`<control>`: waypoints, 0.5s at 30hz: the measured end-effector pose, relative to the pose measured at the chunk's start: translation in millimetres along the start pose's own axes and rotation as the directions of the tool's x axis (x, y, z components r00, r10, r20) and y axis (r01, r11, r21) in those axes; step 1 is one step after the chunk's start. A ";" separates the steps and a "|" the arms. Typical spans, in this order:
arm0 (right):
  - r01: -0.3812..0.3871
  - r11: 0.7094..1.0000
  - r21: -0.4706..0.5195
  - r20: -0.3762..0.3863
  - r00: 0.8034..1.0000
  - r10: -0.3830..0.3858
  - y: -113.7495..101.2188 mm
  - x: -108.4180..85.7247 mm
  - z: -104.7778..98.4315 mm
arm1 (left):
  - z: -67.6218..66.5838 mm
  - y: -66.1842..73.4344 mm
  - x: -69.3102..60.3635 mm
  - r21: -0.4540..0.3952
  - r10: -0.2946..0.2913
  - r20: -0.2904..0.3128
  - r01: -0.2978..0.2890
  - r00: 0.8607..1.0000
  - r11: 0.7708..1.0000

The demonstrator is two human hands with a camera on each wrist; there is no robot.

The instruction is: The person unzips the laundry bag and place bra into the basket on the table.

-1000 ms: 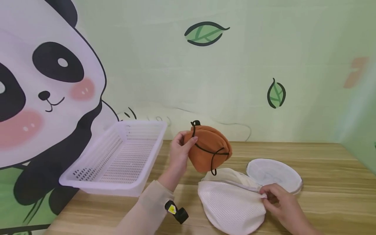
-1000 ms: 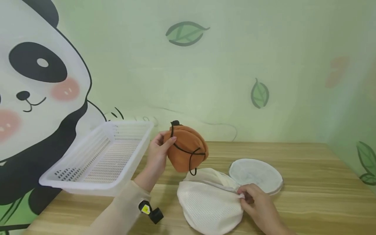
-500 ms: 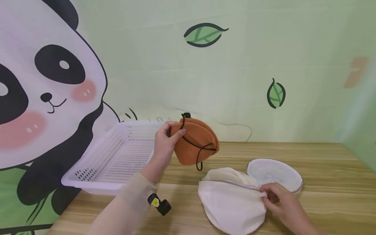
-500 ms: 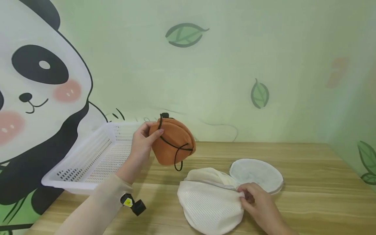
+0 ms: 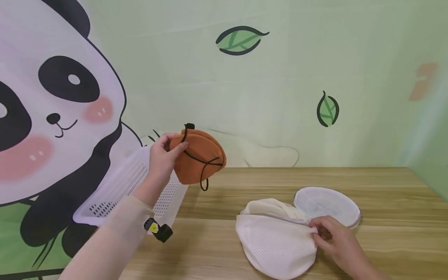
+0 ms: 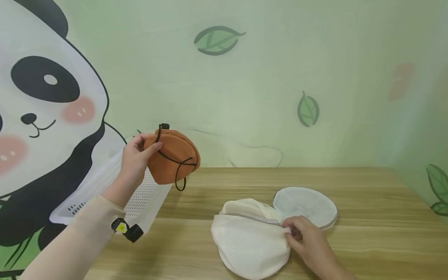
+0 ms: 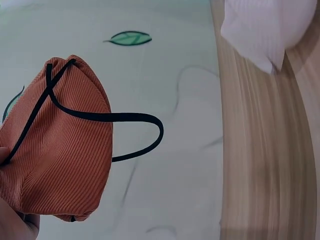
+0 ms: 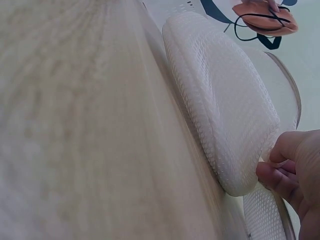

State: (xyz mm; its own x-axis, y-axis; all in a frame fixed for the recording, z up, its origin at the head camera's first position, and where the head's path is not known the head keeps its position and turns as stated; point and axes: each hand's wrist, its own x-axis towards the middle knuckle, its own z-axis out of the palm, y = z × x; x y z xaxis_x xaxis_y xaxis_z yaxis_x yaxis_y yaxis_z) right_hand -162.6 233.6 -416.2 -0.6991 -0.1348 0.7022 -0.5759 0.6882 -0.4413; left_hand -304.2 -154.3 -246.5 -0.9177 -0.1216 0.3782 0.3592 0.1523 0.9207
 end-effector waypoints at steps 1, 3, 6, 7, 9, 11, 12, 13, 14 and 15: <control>-0.003 1.000 0.000 0.001 1.000 0.003 0.0 -0.2 -0.1 | -4.6 1.0 1.9 0.017 0.004 -0.011 -0.004 1.000 1.000; -0.008 1.000 -0.001 0.004 1.000 0.008 0.1 -0.4 -0.2 | -13.4 3.3 4.9 0.051 0.014 -0.031 -0.012 0.999 0.999; -0.015 1.000 -0.006 0.006 1.000 0.015 0.1 -0.6 -0.3 | -26.2 5.0 8.5 0.088 0.035 -0.060 -0.030 0.998 0.996; -0.017 1.000 -0.008 0.006 1.000 0.017 0.2 -0.6 -0.3 | -30.0 5.3 9.1 0.097 0.041 -0.067 -0.034 0.997 0.995; -0.018 1.000 -0.015 0.005 1.000 0.018 0.3 -0.5 -0.2 | -37.4 4.6 10.3 0.123 0.050 -0.080 -0.040 0.996 0.992; -0.017 1.000 -0.018 0.006 1.000 0.017 0.5 -0.3 0.1 | -44.6 3.1 10.8 0.152 0.049 -0.090 -0.035 0.995 0.988; -0.016 1.000 -0.018 0.006 1.000 0.016 0.6 -0.3 0.2 | -47.9 2.2 10.8 0.168 0.044 -0.095 -0.028 0.995 0.985; -0.015 1.000 -0.018 0.006 1.000 0.015 0.7 -0.2 0.4 | -50.8 1.2 10.7 0.185 0.041 -0.102 -0.022 0.994 0.983; -0.014 1.000 -0.018 0.005 1.000 0.014 0.7 -0.2 0.5 | -53.6 -0.2 10.9 0.198 0.036 -0.108 -0.014 0.993 0.980; -0.013 1.000 -0.016 0.005 1.000 0.014 0.6 -0.3 0.6 | -56.3 -1.2 10.7 0.212 0.030 -0.114 -0.005 0.993 0.977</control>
State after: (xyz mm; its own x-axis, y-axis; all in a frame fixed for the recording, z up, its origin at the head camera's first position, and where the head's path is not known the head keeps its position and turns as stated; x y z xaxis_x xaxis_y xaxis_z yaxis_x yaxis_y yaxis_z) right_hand -163.1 233.6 -417.0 -0.7091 -0.1292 0.6932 -0.5595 0.7014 -0.4416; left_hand -305.0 -211.0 -238.2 -0.8814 -0.2277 0.4138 0.3198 0.3571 0.8776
